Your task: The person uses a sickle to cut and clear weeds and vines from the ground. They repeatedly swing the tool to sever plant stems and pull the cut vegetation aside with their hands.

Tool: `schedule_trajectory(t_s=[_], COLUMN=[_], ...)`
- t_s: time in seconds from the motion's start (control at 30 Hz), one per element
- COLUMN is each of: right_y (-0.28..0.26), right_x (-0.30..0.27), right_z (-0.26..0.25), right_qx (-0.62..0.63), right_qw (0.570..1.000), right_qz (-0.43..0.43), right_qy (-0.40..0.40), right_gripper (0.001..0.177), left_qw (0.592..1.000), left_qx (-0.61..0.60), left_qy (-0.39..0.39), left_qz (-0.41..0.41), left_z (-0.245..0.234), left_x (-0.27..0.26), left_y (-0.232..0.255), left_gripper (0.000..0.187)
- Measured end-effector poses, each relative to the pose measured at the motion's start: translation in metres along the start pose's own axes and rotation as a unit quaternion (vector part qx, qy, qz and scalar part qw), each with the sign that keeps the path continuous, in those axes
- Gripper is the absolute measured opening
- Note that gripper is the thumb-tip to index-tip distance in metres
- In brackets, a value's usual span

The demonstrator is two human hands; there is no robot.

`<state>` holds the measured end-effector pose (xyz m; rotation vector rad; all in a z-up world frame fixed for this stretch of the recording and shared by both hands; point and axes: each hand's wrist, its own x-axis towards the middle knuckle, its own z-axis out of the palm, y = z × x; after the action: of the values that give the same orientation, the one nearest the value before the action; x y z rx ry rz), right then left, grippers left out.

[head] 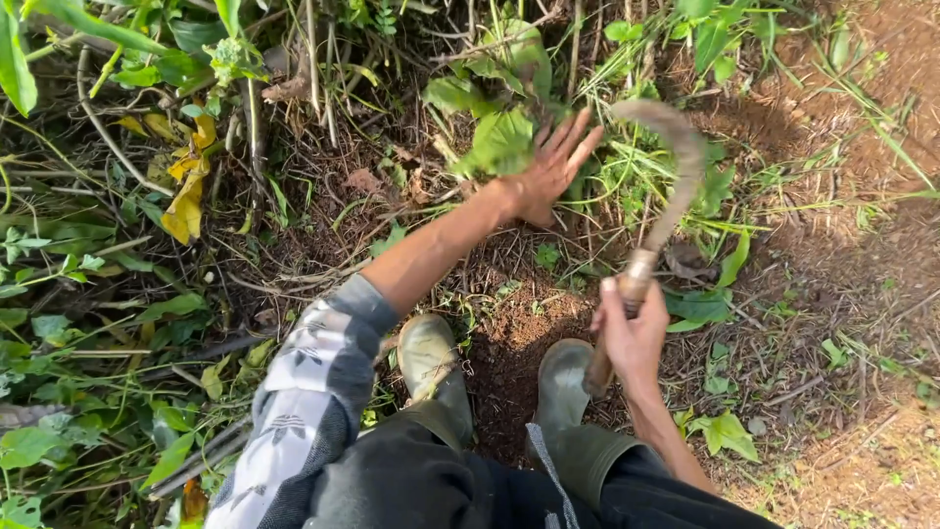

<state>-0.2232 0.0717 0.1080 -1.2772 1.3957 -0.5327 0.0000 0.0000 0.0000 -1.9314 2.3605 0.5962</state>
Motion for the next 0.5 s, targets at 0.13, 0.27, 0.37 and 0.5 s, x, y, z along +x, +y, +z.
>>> schedule_trajectory(t_s=[0.13, 0.27, 0.37, 0.5], right_y=[-0.011, 0.004, 0.024, 0.037], right_x=[0.018, 0.024, -0.002, -0.010], right_z=[-0.024, -0.036, -0.033, -0.045], right_qx=[0.011, 0.047, 0.071, 0.034], right_qw=[0.998, 0.993, 0.979, 0.979], right_qz=[-0.029, 0.081, 0.192, 0.200], right_qy=[0.050, 0.072, 0.009, 0.000], right_gripper=[0.018, 0.021, 0.026, 0.028], left_qw=[0.991, 0.983, 0.986, 0.989], left_qx=[0.126, 0.181, 0.164, 0.146], left_qy=[0.027, -0.009, 0.014, 0.026], left_qz=[-0.021, 0.000, -0.011, -0.015], left_z=[0.042, 0.049, 0.016, -0.004], left_x=[0.021, 0.007, -0.023, -0.061], left_y=[0.007, -0.002, -0.005, -0.022], left_gripper=[0.145, 0.045, 0.026, 0.023])
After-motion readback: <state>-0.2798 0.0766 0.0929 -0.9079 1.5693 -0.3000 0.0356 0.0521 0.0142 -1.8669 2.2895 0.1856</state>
